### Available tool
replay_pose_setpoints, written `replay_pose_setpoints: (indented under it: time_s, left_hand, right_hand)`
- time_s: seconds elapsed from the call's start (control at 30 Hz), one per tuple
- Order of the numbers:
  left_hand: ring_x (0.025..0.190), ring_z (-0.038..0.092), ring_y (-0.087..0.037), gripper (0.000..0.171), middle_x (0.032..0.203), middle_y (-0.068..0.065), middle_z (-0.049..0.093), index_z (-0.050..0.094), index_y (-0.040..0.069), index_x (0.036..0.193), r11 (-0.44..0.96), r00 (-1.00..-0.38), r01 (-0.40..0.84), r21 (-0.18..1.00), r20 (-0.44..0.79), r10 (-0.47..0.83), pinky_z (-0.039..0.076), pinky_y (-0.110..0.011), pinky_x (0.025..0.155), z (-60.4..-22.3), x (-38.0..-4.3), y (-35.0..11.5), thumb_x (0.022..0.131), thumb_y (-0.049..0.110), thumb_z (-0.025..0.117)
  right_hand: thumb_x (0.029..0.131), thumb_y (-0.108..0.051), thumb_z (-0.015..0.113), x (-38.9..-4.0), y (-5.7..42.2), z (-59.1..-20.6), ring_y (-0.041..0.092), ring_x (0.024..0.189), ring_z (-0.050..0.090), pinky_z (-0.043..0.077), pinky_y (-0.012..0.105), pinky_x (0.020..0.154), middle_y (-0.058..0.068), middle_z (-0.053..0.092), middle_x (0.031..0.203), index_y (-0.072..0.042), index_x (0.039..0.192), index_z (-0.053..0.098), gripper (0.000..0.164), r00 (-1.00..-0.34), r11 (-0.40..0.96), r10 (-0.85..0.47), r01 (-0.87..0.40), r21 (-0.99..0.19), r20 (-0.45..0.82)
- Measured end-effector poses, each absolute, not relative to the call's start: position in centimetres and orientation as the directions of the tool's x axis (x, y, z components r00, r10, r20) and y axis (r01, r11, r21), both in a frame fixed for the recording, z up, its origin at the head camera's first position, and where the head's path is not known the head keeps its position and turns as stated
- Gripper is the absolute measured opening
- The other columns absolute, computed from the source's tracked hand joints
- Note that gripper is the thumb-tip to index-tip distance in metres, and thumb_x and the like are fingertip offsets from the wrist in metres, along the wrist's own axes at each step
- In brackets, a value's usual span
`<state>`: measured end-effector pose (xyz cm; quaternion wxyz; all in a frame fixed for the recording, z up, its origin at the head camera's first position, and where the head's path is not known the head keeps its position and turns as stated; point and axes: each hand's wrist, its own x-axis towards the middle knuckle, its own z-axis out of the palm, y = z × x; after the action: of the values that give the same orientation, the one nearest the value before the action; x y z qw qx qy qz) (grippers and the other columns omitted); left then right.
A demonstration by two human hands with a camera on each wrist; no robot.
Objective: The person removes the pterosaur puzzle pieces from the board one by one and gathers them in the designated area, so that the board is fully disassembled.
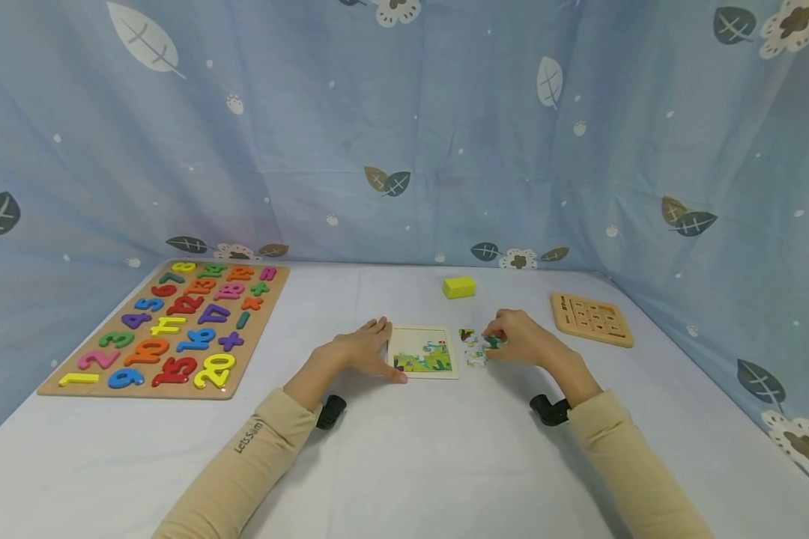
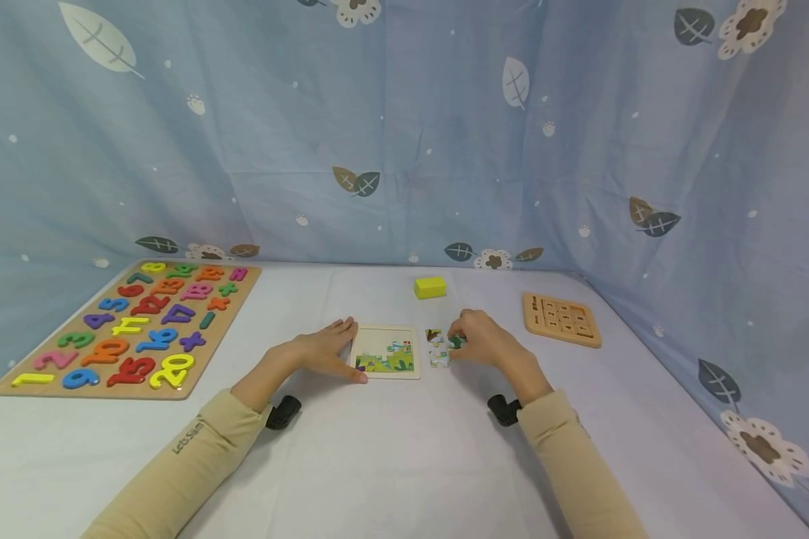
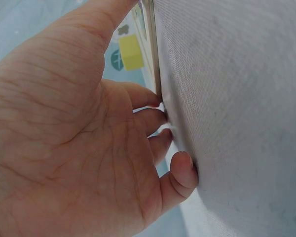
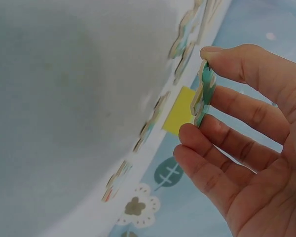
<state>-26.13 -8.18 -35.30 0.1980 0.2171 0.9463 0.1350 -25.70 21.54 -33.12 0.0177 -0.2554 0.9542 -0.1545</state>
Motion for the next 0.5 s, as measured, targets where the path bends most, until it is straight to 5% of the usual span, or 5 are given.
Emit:
replay_pose_setpoints:
  time_s: [0.5]
  left_hand:
    - [0.151,0.004,-0.030,0.110,0.163,-0.013,0.003,0.008,0.003,0.155,0.866,-0.827,0.357,0.349,-0.312,0.467,0.019,-0.058,0.115,-35.3,-26.1,-8.2,0.081,0.060,0.067]
  right_hand:
    - [0.077,-0.011,0.077,-25.5,23.1,-33.9,0.012,0.067,0.041,0.035,0.024,0.060,0.005,0.050,0.074,0.002,0.099,0.073,0.025,-0.871,0.830,-0.491,-0.478,-0.288,0.029]
